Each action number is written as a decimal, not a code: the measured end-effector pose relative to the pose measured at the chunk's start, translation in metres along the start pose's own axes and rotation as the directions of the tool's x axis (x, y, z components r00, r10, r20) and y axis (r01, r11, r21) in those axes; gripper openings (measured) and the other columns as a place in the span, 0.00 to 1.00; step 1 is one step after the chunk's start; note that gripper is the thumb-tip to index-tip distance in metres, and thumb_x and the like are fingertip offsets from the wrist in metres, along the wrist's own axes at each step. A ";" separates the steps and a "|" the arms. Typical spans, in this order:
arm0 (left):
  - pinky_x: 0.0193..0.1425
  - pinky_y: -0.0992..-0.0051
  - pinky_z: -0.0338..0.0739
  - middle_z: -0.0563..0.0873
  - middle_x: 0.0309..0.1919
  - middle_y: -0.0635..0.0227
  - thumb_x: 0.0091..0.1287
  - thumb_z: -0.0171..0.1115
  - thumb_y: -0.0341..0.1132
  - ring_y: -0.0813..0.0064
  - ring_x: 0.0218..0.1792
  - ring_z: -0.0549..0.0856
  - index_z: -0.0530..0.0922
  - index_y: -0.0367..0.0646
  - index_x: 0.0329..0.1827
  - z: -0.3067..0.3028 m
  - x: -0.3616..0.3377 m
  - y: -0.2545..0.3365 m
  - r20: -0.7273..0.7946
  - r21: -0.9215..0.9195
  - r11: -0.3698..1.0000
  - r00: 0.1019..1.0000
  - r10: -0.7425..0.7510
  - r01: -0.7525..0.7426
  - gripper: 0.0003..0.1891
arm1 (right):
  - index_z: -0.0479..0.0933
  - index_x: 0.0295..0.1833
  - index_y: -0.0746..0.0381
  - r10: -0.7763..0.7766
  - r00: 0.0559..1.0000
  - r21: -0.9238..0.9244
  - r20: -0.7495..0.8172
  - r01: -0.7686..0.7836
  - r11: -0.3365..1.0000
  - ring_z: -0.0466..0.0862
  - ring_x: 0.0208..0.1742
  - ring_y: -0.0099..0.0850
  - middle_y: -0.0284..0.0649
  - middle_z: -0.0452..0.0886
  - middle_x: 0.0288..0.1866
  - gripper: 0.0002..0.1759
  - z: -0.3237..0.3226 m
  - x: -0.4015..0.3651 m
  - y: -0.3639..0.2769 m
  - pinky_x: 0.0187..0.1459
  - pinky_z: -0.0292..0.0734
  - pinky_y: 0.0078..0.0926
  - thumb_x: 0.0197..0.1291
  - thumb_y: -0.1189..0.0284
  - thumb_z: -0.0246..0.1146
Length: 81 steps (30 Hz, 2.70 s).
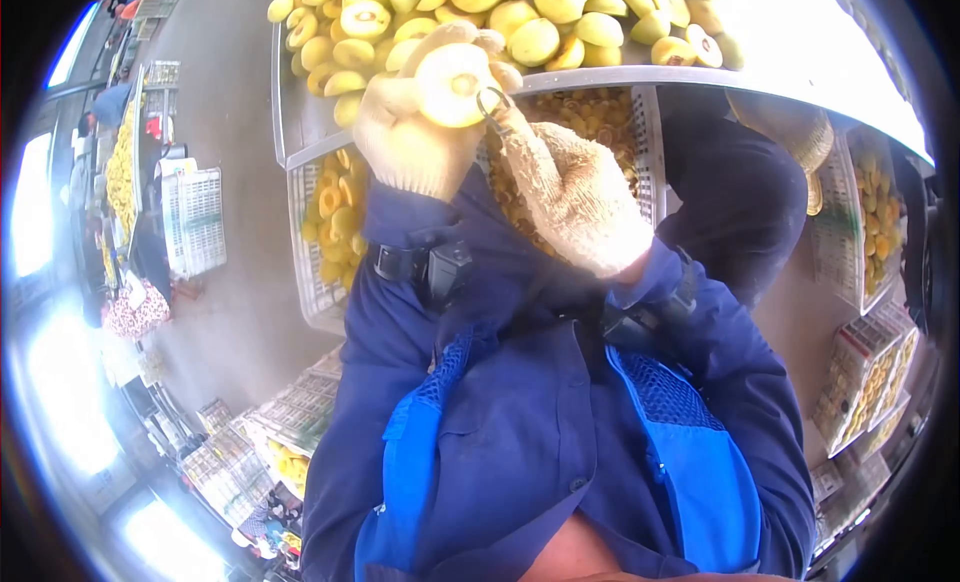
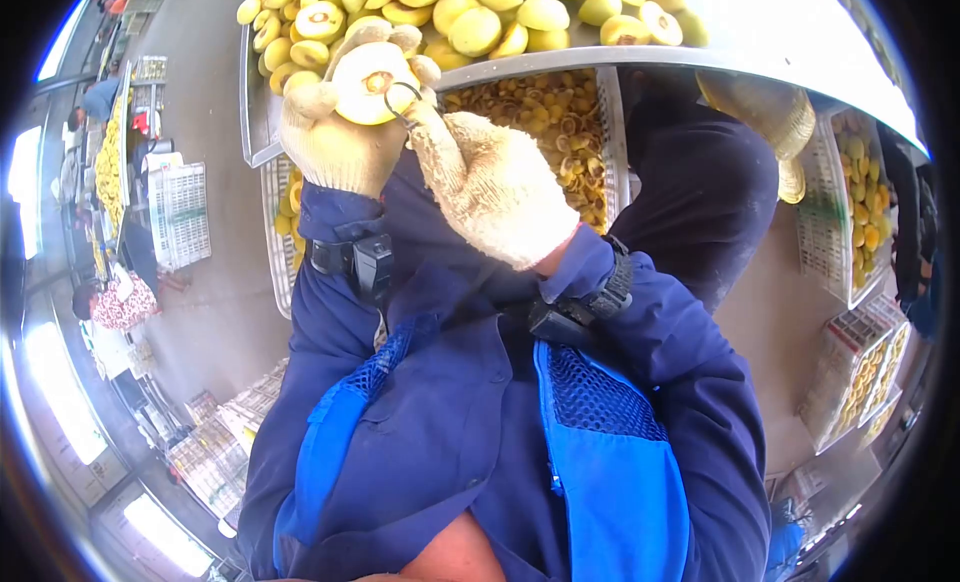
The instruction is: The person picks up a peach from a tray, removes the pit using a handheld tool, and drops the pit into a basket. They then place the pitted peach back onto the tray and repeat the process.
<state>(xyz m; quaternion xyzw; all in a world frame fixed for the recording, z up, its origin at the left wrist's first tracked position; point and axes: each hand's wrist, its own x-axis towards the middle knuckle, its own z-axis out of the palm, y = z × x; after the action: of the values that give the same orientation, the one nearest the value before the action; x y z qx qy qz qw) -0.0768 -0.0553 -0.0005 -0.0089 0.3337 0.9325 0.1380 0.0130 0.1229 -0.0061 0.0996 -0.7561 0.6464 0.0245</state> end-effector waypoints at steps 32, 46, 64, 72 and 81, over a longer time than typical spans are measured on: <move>0.56 0.60 0.89 0.92 0.50 0.38 0.75 0.53 0.45 0.54 0.49 0.92 0.83 0.27 0.62 0.007 -0.030 -0.029 -0.149 0.365 0.918 0.964 0.220 -0.153 0.27 | 0.86 0.61 0.52 -0.156 0.930 -0.612 0.333 0.339 0.714 0.90 0.34 0.50 0.44 0.89 0.34 0.16 -0.020 0.029 0.007 0.35 0.85 0.50 0.85 0.56 0.58; 0.63 0.60 0.88 0.90 0.56 0.41 0.78 0.52 0.48 0.53 0.53 0.93 0.77 0.31 0.74 -0.002 -0.018 0.007 -0.133 0.579 0.795 0.983 -0.128 0.182 0.31 | 0.87 0.52 0.57 -0.062 0.915 -0.467 0.399 0.261 0.845 0.91 0.36 0.52 0.46 0.89 0.36 0.14 -0.032 0.039 0.015 0.38 0.86 0.52 0.80 0.60 0.61; 0.43 0.64 0.92 0.92 0.44 0.49 0.88 0.57 0.52 0.60 0.38 0.94 0.82 0.34 0.48 -0.001 -0.020 -0.024 -0.285 0.269 0.951 0.931 0.227 -0.149 0.24 | 0.82 0.35 0.63 0.509 0.677 0.395 0.532 -0.730 0.557 0.69 0.17 0.21 0.29 0.72 0.18 0.36 0.002 0.021 -0.009 0.21 0.62 0.26 0.85 0.40 0.59; 0.48 0.72 0.88 0.94 0.41 0.65 0.73 0.64 0.31 0.70 0.43 0.94 0.88 0.40 0.37 -0.009 -0.023 -0.001 -0.004 0.802 0.591 0.988 0.152 -0.088 0.08 | 0.84 0.36 0.66 0.355 0.657 0.221 0.665 -0.628 0.746 0.69 0.16 0.22 0.31 0.71 0.15 0.40 -0.021 0.029 0.003 0.21 0.62 0.27 0.84 0.38 0.57; 0.50 0.70 0.85 0.95 0.41 0.58 0.78 0.63 0.41 0.69 0.41 0.92 0.91 0.31 0.36 -0.009 -0.016 0.003 0.068 0.726 0.684 0.981 -0.181 0.075 0.20 | 0.82 0.36 0.66 0.370 0.656 0.171 0.658 -0.608 0.775 0.66 0.14 0.20 0.30 0.69 0.14 0.38 -0.026 0.015 0.015 0.19 0.58 0.27 0.85 0.40 0.57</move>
<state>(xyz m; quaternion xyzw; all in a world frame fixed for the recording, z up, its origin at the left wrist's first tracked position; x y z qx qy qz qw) -0.0630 -0.0670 -0.0035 0.0852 0.6605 0.7136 0.2175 -0.0072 0.1489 -0.0139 0.0863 -0.5833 0.6959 -0.4100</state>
